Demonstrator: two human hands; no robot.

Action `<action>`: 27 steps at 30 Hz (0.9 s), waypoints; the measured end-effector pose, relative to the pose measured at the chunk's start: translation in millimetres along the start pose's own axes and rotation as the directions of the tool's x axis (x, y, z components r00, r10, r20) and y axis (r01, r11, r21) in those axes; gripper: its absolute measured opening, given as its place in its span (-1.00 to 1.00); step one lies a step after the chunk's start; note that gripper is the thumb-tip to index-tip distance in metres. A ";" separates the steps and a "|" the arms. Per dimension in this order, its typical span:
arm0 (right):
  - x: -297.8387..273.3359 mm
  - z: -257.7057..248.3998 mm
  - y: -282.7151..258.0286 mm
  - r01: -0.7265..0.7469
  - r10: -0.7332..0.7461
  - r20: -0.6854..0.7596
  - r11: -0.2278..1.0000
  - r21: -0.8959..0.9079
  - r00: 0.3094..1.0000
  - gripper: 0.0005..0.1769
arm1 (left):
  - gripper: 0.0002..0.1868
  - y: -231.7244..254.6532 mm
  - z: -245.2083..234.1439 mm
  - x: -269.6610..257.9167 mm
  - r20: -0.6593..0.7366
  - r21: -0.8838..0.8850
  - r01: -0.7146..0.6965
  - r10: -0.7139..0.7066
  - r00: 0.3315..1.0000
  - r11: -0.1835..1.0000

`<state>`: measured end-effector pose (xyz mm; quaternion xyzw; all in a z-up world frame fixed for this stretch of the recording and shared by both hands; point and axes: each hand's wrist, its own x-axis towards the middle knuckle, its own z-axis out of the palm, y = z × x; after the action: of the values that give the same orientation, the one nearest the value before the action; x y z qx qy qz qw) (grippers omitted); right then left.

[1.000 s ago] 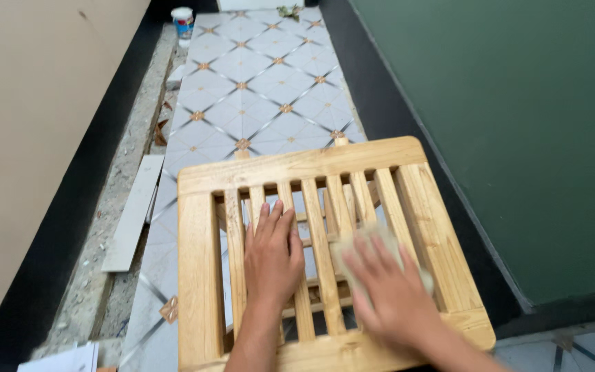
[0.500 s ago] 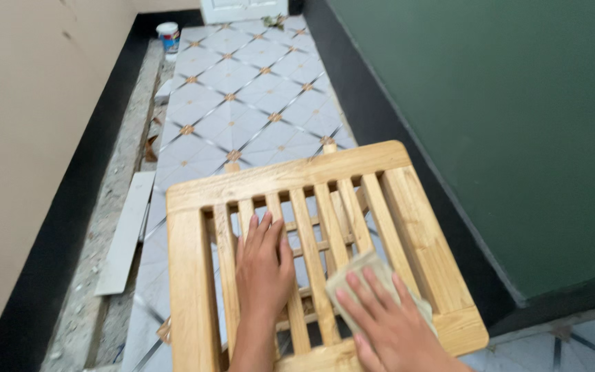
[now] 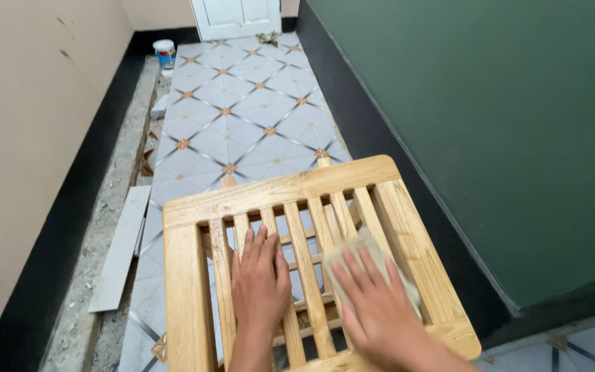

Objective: The person sands the surface of a wooden slatted stool using a sanding block. They systematically rub the sanding block along the top frame and the individual slats of the stool, moving from one side to the other to smooth the wood.

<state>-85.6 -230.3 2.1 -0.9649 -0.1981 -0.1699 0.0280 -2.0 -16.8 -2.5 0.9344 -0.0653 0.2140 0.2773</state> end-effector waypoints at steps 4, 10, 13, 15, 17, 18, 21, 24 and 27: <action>-13.9 2.2 -15.3 0.017 -0.017 -0.093 1.000 0.003 0.995 -0.23 | -0.59 2.8 -1.5 3.4 -0.027 -0.007 -0.015 0.015 1.000 1.000; 48.8 13.9 -5.3 -0.125 0.124 0.015 0.988 0.088 0.992 -0.25 | -0.60 3.7 -4.3 -0.8 -0.033 -0.026 -0.001 0.000 0.999 1.000; -0.7 9.8 -14.8 0.011 -0.010 -0.090 1.000 0.016 0.996 -0.23 | -0.58 4.1 -5.7 -2.1 -0.027 0.015 -0.024 0.024 0.999 1.000; -5.5 7.7 -13.2 0.088 -0.089 -0.110 0.996 -0.016 0.990 -0.20 | -0.56 7.4 -1.2 5.4 -0.024 0.038 -0.026 0.027 0.999 0.999; 21.2 10.5 -4.8 -0.017 0.018 -0.017 0.999 0.051 1.000 -0.24 | -0.55 4.0 -0.7 3.6 0.038 0.078 -0.019 0.017 0.999 0.997; 35.9 10.7 -1.8 -0.085 0.082 0.040 0.993 0.083 0.996 -0.25 | -0.55 2.7 -0.9 0.1 0.026 0.062 -0.021 0.019 0.999 0.998; 76.7 13.2 0.6 -0.195 0.186 0.109 0.978 0.081 0.977 -0.25 | -0.56 4.2 0.0 0.6 -0.009 0.028 -0.016 0.016 1.000 0.999; 27.2 8.2 -9.2 -0.039 0.040 -0.038 0.999 0.034 0.998 -0.26 | -0.57 5.0 -0.5 0.8 -0.004 0.037 -0.005 0.005 1.000 0.999; -1.8 4.3 -18.5 0.085 -0.092 -0.217 0.996 -0.041 0.972 -0.27 | -0.57 6.1 -1.9 6.8 -0.022 0.059 -0.017 0.019 1.000 0.998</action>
<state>-93.0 -213.4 -2.8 -0.9309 -0.2341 -0.2791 0.0270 2.0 -20.9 4.9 0.9390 -0.0642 0.2289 0.2484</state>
